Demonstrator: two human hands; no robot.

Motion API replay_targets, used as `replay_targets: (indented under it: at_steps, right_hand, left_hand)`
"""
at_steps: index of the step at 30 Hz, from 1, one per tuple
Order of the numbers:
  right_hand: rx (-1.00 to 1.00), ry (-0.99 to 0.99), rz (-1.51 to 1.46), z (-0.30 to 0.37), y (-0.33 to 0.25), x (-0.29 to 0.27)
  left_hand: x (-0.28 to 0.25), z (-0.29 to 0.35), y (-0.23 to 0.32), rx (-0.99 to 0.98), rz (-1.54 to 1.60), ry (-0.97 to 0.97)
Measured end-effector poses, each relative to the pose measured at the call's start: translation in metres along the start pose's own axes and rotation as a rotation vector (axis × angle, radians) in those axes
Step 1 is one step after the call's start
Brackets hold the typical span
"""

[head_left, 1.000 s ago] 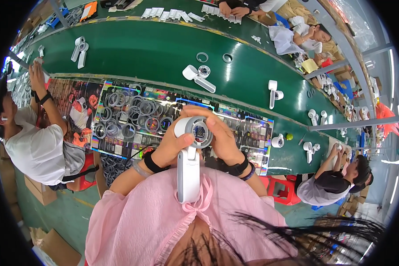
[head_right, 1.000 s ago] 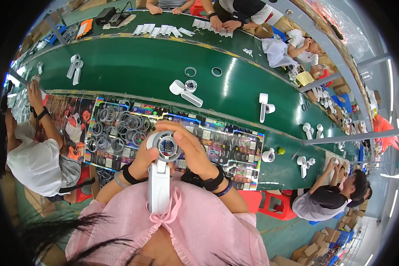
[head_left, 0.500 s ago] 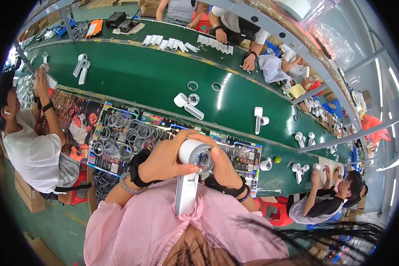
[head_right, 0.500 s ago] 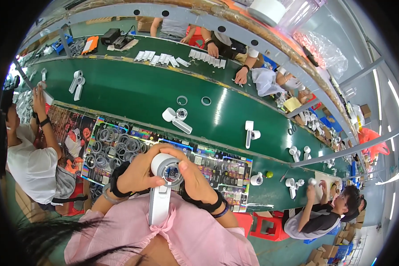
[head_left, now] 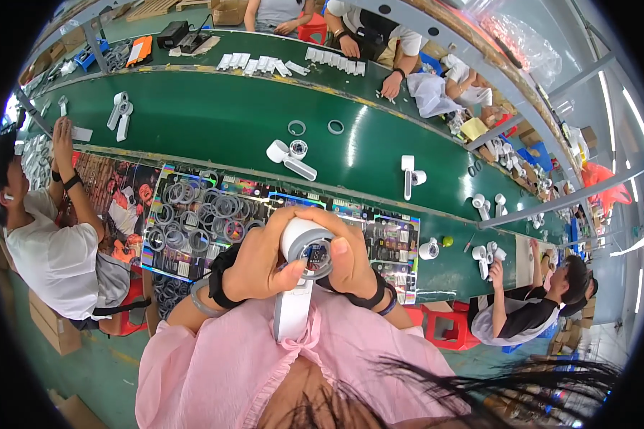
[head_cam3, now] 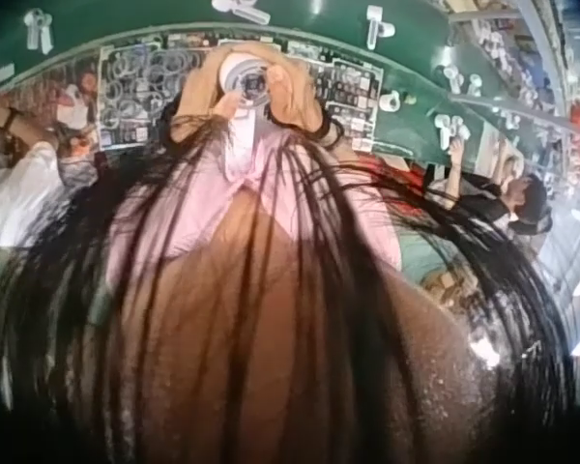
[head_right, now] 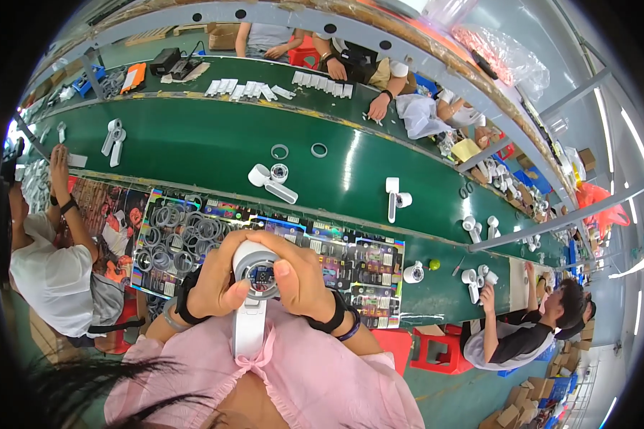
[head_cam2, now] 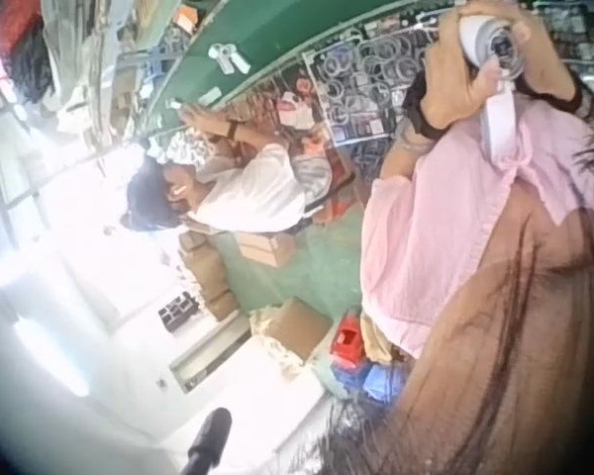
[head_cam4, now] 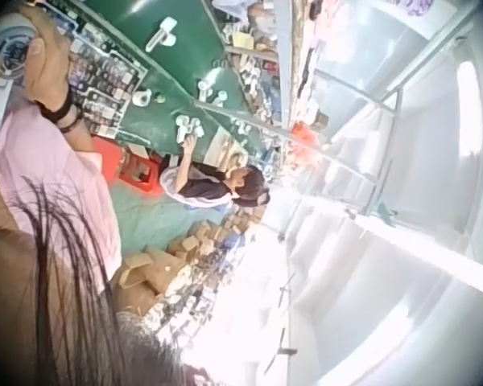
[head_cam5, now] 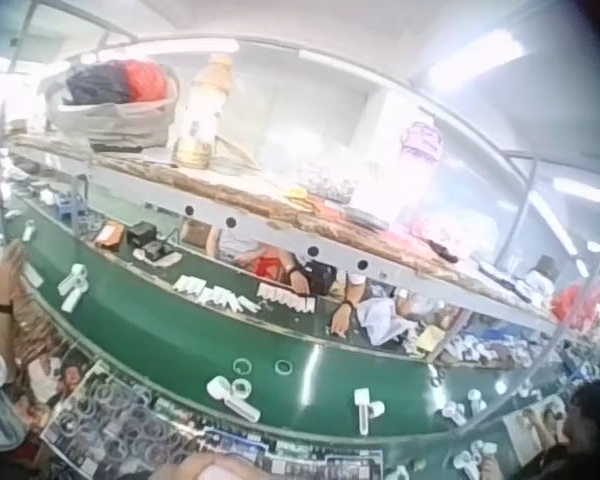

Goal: Manually assemble and inspect small plastic and electronic parts for a handle-like device on an assembly line.

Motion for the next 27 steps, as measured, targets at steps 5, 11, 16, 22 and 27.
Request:
replay_targets:
  at_steps: [5, 11, 16, 22, 27]
  right_hand:
    - [0.001, 0.02, -0.014, 0.0, 0.006, 0.001]
    - [-0.144, -0.031, 0.364, 0.001, -0.001, -0.008]
    - [-0.325, 0.032, 0.482, 0.004, -0.014, -0.008]
    - [-0.443, 0.042, 0.453, 0.015, -0.032, -0.007]
    - [-0.486, 0.041, 0.397, 0.02, -0.042, -0.005]
  left_hand:
    - [0.001, 0.006, -0.011, -0.178, 0.009, -0.086]
    - [0.019, 0.012, -0.027, -0.41, 0.631, -0.08]
    - [0.026, 0.015, -0.021, -0.54, 0.825, -0.012]
    - [0.022, 0.014, -0.011, -0.373, 0.75, 0.026]
    - [0.018, 0.015, -0.007, -0.221, 0.58, 0.05]
Point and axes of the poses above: each hand's wrist, its own z-axis away from the middle knuckle, its own x-axis out of the palm, y = z × x, the point moved 6 cm from there along -z, towards the middle knuckle, and after that the axes turned 12 degrees about y, right-handed, at the moved point
